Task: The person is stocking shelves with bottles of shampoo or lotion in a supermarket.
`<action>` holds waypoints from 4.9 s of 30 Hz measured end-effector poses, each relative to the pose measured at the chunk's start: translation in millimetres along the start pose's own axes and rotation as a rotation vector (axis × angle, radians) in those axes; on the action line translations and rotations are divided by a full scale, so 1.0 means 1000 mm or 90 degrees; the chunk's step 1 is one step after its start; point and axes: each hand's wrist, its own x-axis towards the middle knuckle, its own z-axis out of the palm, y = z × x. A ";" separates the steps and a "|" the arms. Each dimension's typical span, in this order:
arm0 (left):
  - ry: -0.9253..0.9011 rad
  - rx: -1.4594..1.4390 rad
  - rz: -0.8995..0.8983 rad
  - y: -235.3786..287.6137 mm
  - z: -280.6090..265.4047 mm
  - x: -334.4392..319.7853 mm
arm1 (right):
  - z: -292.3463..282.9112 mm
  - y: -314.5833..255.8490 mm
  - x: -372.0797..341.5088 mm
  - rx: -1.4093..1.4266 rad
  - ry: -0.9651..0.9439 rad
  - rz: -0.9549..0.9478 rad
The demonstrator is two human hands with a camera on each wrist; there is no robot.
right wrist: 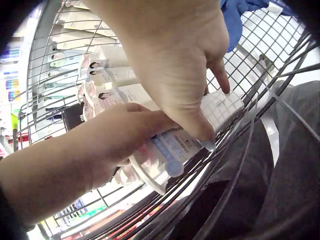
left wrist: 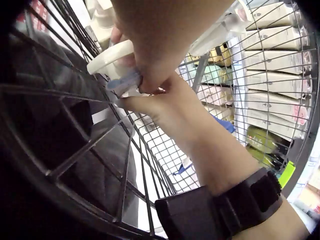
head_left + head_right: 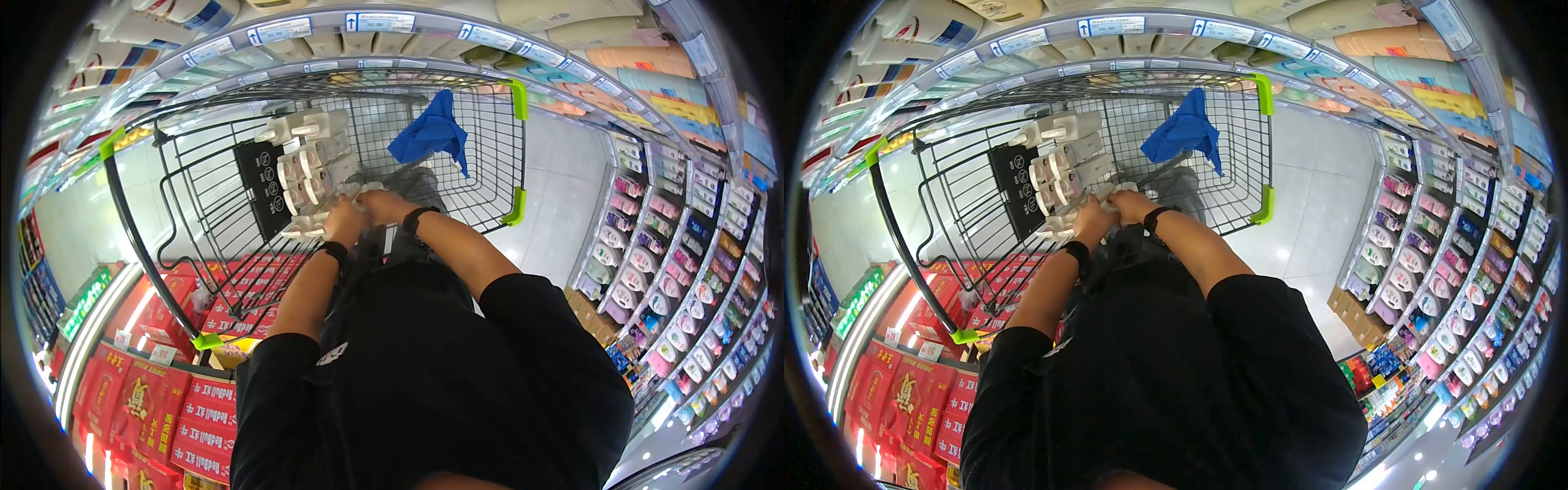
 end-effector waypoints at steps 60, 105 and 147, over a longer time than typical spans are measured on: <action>0.690 -0.547 0.821 0.205 -0.395 -0.203 | -0.510 -0.296 -0.167 -0.069 0.773 -0.341; 0.403 -0.265 0.732 0.118 -0.221 -0.242 | -0.301 -0.135 -0.215 -0.085 0.364 -0.406; -0.109 -0.698 0.237 -0.033 0.002 0.003 | -0.071 0.001 0.025 -0.229 0.079 -0.051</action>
